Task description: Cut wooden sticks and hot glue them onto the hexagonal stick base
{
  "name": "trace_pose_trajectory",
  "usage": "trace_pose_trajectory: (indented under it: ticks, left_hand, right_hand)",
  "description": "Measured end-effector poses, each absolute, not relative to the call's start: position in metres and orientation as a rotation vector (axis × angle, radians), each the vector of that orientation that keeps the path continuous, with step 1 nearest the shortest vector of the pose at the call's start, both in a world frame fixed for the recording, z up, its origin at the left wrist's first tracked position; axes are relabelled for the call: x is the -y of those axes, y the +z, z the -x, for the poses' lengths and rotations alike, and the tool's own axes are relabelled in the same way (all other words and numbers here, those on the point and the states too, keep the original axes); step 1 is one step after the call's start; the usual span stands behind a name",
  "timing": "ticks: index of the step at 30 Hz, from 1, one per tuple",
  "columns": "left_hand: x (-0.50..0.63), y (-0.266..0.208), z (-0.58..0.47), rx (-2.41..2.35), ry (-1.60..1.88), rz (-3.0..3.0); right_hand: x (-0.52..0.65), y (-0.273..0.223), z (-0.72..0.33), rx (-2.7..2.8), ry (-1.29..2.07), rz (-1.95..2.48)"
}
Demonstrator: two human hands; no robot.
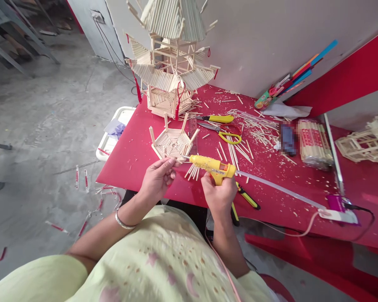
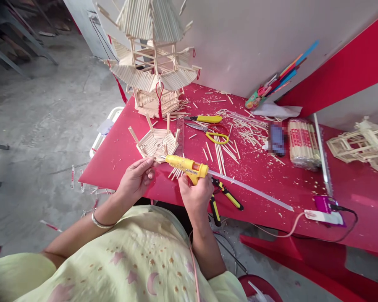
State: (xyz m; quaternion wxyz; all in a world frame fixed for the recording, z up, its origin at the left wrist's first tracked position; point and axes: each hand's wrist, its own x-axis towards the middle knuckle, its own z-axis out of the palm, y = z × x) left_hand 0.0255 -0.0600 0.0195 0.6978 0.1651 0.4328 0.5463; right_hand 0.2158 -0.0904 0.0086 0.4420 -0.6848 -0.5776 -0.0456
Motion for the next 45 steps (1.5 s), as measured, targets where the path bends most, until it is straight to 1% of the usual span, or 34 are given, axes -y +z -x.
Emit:
trace_pose_trajectory:
  ticks: [9, 18, 38, 42, 45]
  left_hand:
    - [0.062, 0.026, -0.035, -0.855, 1.224, -0.223]
    - [0.064, 0.025, -0.036, -0.855, 1.214, -0.232]
    - [0.067, 0.027, -0.037, -0.866, 1.169, -0.239]
    - [0.068, 0.026, -0.038, -0.902, 1.203, -0.267]
    - [0.068, 0.026, -0.04, -0.947, 1.216, -0.293]
  right_hand:
    - [0.098, 0.008, -0.219, 1.405, -0.065, 1.697]
    - [0.101, 0.004, -0.222, 1.412, -0.078, 1.747]
    - [0.101, -0.002, -0.22, 1.373, 0.014, 1.75]
    - [0.1, 0.01, -0.246, 1.291, 0.053, 1.847]
    - [0.101, 0.021, -0.286, 1.19, 0.188, 2.023]
